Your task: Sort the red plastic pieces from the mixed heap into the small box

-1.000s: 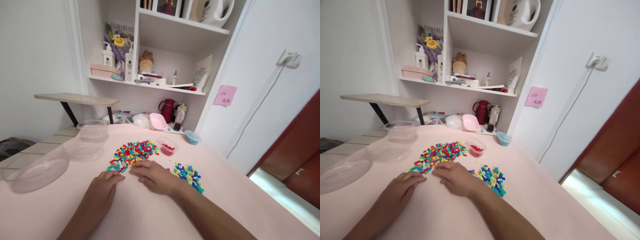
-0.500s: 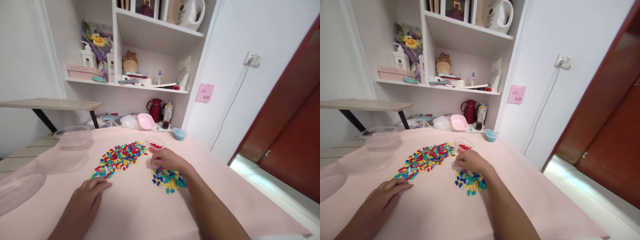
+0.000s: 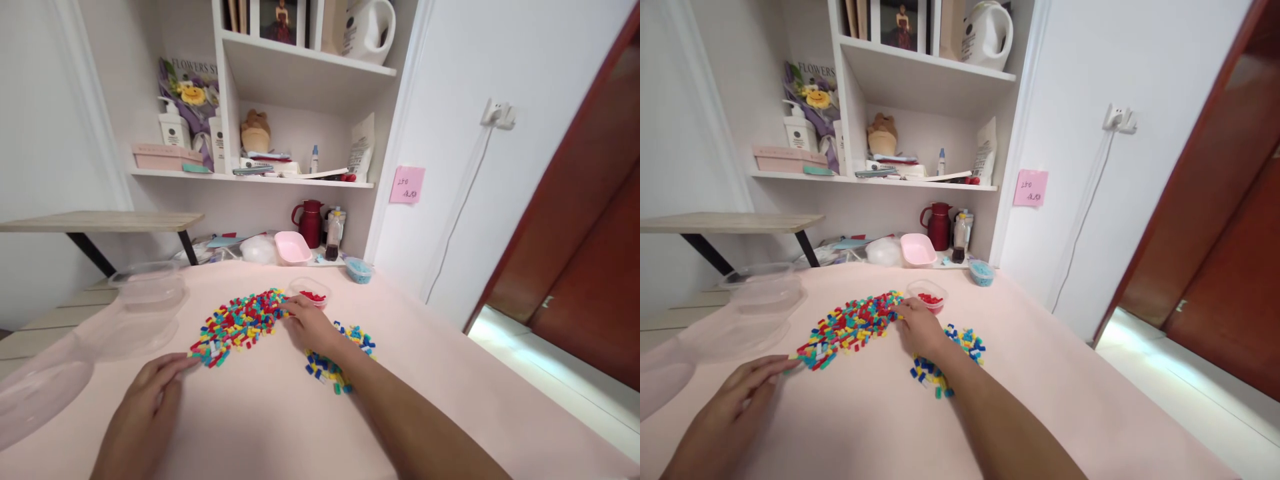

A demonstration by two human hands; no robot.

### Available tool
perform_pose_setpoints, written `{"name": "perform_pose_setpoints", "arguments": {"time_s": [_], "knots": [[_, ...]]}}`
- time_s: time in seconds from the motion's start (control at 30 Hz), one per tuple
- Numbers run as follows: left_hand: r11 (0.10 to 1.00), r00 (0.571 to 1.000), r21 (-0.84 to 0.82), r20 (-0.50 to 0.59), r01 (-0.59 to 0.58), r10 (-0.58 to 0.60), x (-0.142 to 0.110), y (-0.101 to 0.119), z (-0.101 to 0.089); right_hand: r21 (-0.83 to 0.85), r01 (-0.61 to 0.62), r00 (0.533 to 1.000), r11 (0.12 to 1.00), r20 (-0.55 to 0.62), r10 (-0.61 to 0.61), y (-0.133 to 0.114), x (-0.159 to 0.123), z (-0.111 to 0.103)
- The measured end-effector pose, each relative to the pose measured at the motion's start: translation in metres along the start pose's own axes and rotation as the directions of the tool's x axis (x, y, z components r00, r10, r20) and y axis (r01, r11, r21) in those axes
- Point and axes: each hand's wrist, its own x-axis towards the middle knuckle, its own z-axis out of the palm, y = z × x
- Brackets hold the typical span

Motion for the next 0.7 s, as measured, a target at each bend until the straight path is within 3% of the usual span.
{"name": "perform_pose_setpoints", "arguments": {"time_s": [0.1,0.2,0.37,0.57,0.7], "knots": [[1.0,0.999,-0.008,-0.013,0.031,-0.031,-0.001,0.003,-0.002,-0.1,0.022,0.999,0.995,0.028,-0.019,0.005,0.0,0.007],[0.998,0.997,-0.006,0.055,0.063,-0.062,-0.003,0.009,-0.002,-0.074,0.058,0.995,0.996,0.086,-0.051,0.004,0.0,0.005],[0.999,0.989,-0.008,0.145,0.034,-0.033,-0.005,0.01,0.002,0.059,0.024,1.0,0.998,-0.013,-0.023,-0.005,0.002,-0.006],[1.0,0.988,0.008,0.155,0.012,-0.013,-0.003,0.011,0.003,-0.147,-0.253,0.966,0.956,0.023,0.259,-0.011,-0.001,-0.015],[1.0,0.99,0.018,0.139,-0.001,-0.002,-0.003,0.013,0.003,-0.22,-0.298,0.94,0.929,0.1,0.325,-0.012,-0.004,-0.012]]}}
